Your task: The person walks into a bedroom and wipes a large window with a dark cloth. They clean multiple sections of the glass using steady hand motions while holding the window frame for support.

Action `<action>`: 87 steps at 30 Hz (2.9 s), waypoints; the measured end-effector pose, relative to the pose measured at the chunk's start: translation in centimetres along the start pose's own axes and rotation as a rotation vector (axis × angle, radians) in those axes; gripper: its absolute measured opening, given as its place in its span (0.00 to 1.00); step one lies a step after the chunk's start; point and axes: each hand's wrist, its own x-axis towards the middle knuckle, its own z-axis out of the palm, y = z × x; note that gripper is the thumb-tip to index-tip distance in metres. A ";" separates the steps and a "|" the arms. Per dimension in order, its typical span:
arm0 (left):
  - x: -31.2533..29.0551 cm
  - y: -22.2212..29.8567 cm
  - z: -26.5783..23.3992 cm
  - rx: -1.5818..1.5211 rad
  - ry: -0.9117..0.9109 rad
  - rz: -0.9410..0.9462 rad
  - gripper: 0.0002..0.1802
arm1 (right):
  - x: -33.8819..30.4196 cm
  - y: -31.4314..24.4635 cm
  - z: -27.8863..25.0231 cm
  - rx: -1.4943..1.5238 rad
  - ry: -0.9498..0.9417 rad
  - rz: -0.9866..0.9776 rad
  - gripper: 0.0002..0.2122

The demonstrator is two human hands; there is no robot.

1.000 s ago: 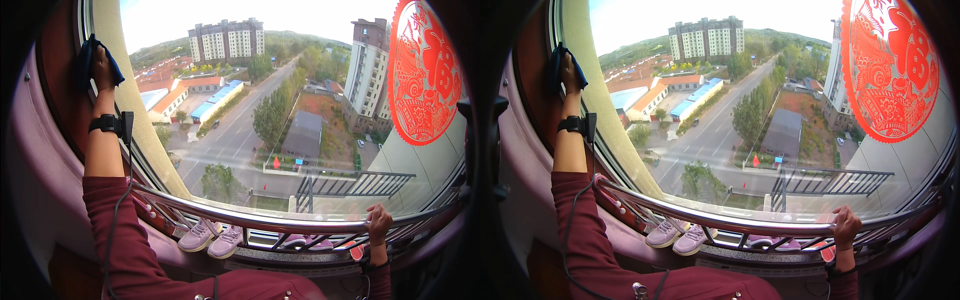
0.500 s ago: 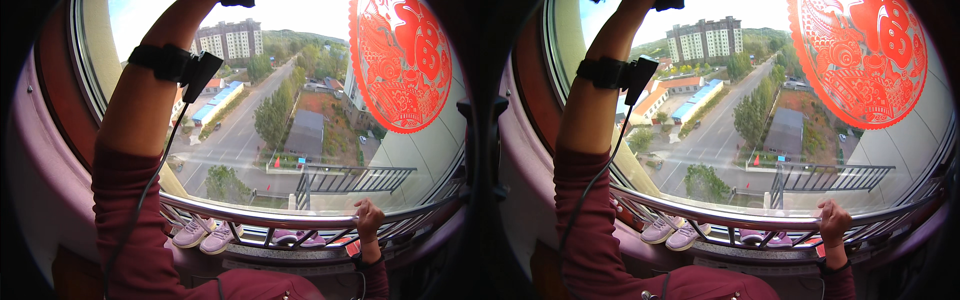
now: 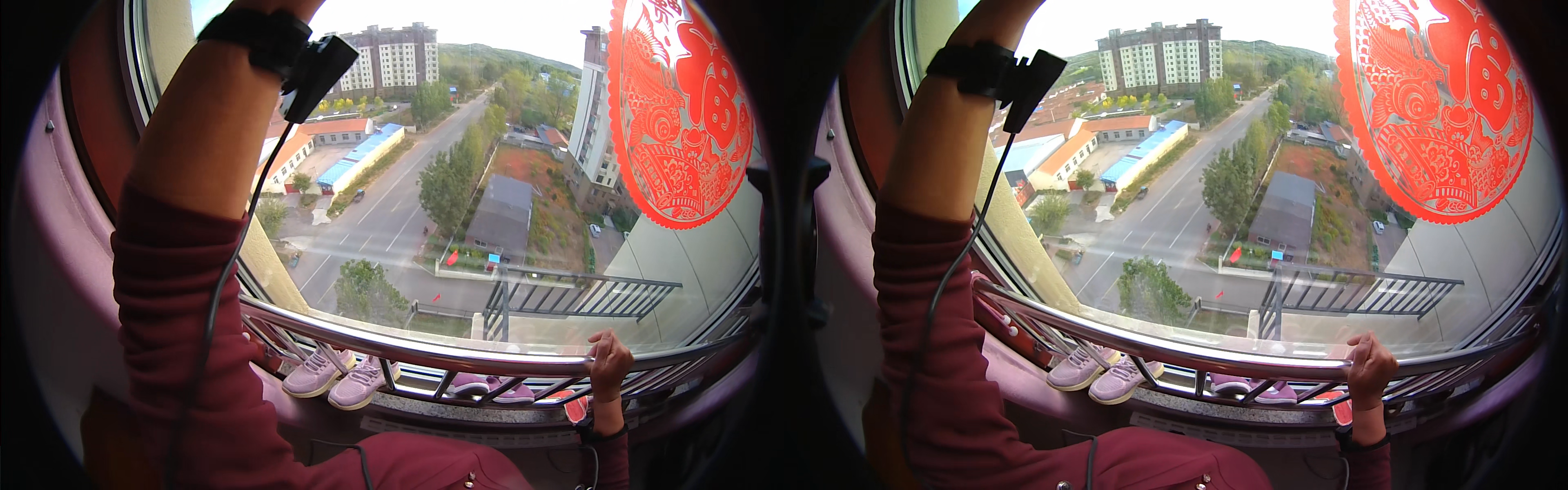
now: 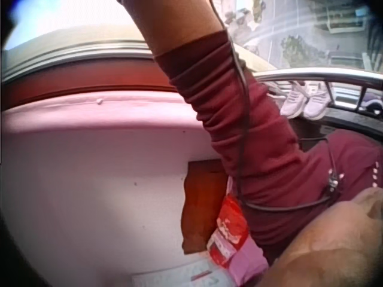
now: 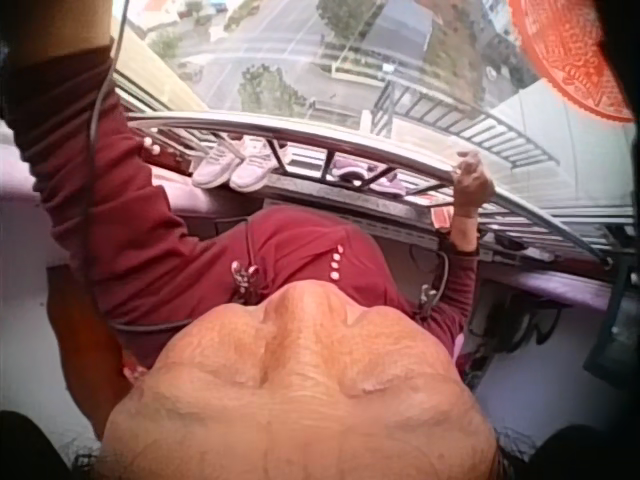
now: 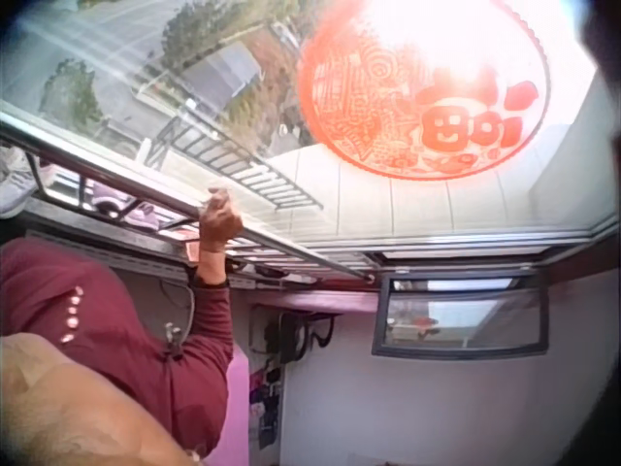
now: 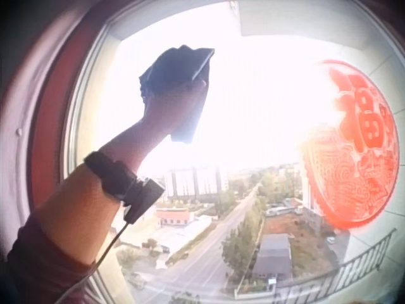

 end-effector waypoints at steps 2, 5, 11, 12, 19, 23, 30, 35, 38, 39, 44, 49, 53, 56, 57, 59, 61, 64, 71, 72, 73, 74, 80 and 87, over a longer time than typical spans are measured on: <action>-2.1 -6.7 -2.2 0.059 -0.156 -0.094 0.22 | 0.0 0.0 0.1 -0.039 -0.003 0.004 0.19; -7.4 -18.4 -6.3 0.255 -0.135 -0.014 0.22 | 0.0 0.0 0.2 -0.020 0.001 0.027 0.20; -20.9 -32.5 -16.7 -0.265 -0.266 -0.516 0.24 | 0.2 0.1 0.5 -0.041 -0.002 0.049 0.21; -22.5 -33.4 -17.6 -0.376 -0.254 -0.586 0.24 | 0.1 0.1 0.5 -0.049 0.001 0.051 0.21; -22.5 -33.2 -15.7 0.212 -0.087 -0.351 0.23 | 0.3 0.4 0.7 -0.067 0.005 0.045 0.21; -17.0 -28.6 -12.0 0.289 -0.207 -0.610 0.32 | 0.4 0.5 0.5 -0.088 -0.007 0.030 0.21; -1.3 -9.8 -4.9 1.042 -0.337 -0.277 0.22 | 0.4 0.0 0.2 -0.091 -0.029 0.015 0.21; 6.8 6.7 -1.9 0.873 -0.114 -0.144 0.09 | 0.4 -0.1 -0.1 -0.098 -0.039 0.030 0.20; 9.4 11.5 -0.5 -0.071 0.447 -0.056 0.07 | 0.1 -0.2 -0.3 -0.092 -0.042 0.014 0.19; 9.3 12.1 -0.1 -0.233 0.232 0.012 0.07 | 0.1 -0.3 -0.4 -0.102 -0.035 0.005 0.19; 9.8 10.7 0.7 -0.604 0.259 0.264 0.09 | 0.1 -0.2 -0.3 -0.082 -0.022 -0.021 0.18; 8.1 2.4 -2.0 -0.282 0.152 0.384 0.14 | 0.0 0.6 0.7 -0.108 0.060 -0.051 0.22; 4.1 -8.6 -4.2 0.173 -0.006 -0.182 0.08 | 0.0 1.1 1.0 -0.146 0.060 -0.041 0.22; -1.8 -20.0 -5.9 0.440 -0.323 -0.440 0.23 | 0.1 1.0 1.0 -0.086 0.047 0.030 0.23; -4.1 -23.6 -6.6 0.444 -0.410 -0.564 0.25 | 0.1 1.0 1.0 -0.068 0.073 0.033 0.23; -9.3 -29.0 -8.5 0.340 -0.269 -0.672 0.29 | 0.2 0.8 1.0 -0.085 0.091 0.037 0.23; -13.3 -32.4 -10.7 0.320 -0.115 -0.629 0.34 | 0.3 0.5 1.0 -0.090 0.085 0.034 0.23; -14.0 -34.6 -12.0 0.371 -0.262 -0.729 0.30 | 0.3 0.2 0.6 -0.067 0.042 0.072 0.21; -5.0 -24.1 -7.0 0.443 -0.331 -1.044 0.38 | 0.2 0.2 0.6 -0.144 0.026 0.069 0.21; -3.1 -20.6 -6.5 0.356 -0.329 -1.015 0.41 | 0.3 0.3 0.5 -0.145 -0.001 0.071 0.21; -0.9 -16.8 -6.3 0.357 -0.308 -0.957 0.36 | 0.4 0.3 0.4 -0.129 -0.022 0.075 0.21; 1.3 -12.7 -6.2 0.412 -0.348 -0.877 0.31 | 0.4 0.5 0.3 -0.081 -0.037 0.077 0.21; 10.7 6.5 -5.4 1.156 -0.467 -0.225 0.12 | 0.4 0.4 0.2 -0.093 -0.074 0.020 0.20; 10.4 9.8 -1.0 -0.195 0.052 0.065 0.10 | -0.1 0.5 0.0 -0.135 -0.027 -0.021 0.20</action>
